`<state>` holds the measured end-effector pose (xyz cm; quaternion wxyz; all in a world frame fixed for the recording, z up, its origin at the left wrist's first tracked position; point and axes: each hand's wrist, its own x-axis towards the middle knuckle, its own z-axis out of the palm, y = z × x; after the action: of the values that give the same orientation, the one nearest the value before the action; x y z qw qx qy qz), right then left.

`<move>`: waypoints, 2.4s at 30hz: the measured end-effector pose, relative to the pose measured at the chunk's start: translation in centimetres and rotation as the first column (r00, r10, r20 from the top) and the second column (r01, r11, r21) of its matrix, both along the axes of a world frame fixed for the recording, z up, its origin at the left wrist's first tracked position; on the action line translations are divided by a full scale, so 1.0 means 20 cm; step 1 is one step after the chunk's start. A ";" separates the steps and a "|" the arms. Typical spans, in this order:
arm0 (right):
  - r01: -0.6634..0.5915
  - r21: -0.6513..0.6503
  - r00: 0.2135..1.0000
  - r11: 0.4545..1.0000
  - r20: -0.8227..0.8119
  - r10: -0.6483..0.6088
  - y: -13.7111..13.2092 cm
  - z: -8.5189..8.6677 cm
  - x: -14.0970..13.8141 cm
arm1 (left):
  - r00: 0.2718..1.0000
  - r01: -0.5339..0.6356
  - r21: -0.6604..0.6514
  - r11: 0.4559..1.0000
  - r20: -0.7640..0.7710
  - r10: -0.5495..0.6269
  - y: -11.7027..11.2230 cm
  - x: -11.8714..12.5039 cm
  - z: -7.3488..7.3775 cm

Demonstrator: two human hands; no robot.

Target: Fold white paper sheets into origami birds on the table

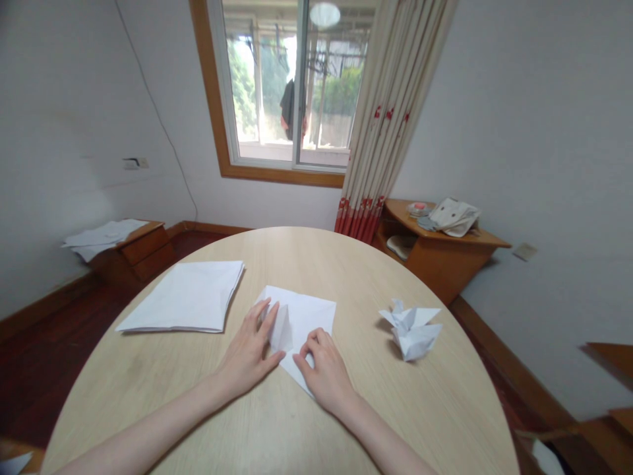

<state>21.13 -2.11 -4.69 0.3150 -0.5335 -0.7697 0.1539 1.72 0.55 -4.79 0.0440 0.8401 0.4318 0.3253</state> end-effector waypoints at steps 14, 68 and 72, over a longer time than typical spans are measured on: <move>-0.011 -0.061 1.000 0.998 -0.013 0.010 0.01 0.01 0.00 | 0.996 0.090 -0.094 0.992 0.023 -0.088 0.01 -0.01 -0.01; -0.307 -0.130 0.882 0.943 0.332 0.333 0.00 0.12 0.02 | 0.992 -0.029 -0.173 0.985 -0.122 0.007 0.06 -0.05 -0.01; -0.294 -0.202 0.897 0.934 0.279 0.343 0.00 0.14 0.04 | 0.993 -0.025 -0.170 0.985 -0.115 0.005 0.06 -0.05 -0.01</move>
<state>21.84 -2.10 -1.90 0.1183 -0.4404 -0.8722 0.1771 0.72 1.80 -5.00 0.0887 0.8472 0.4661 0.2390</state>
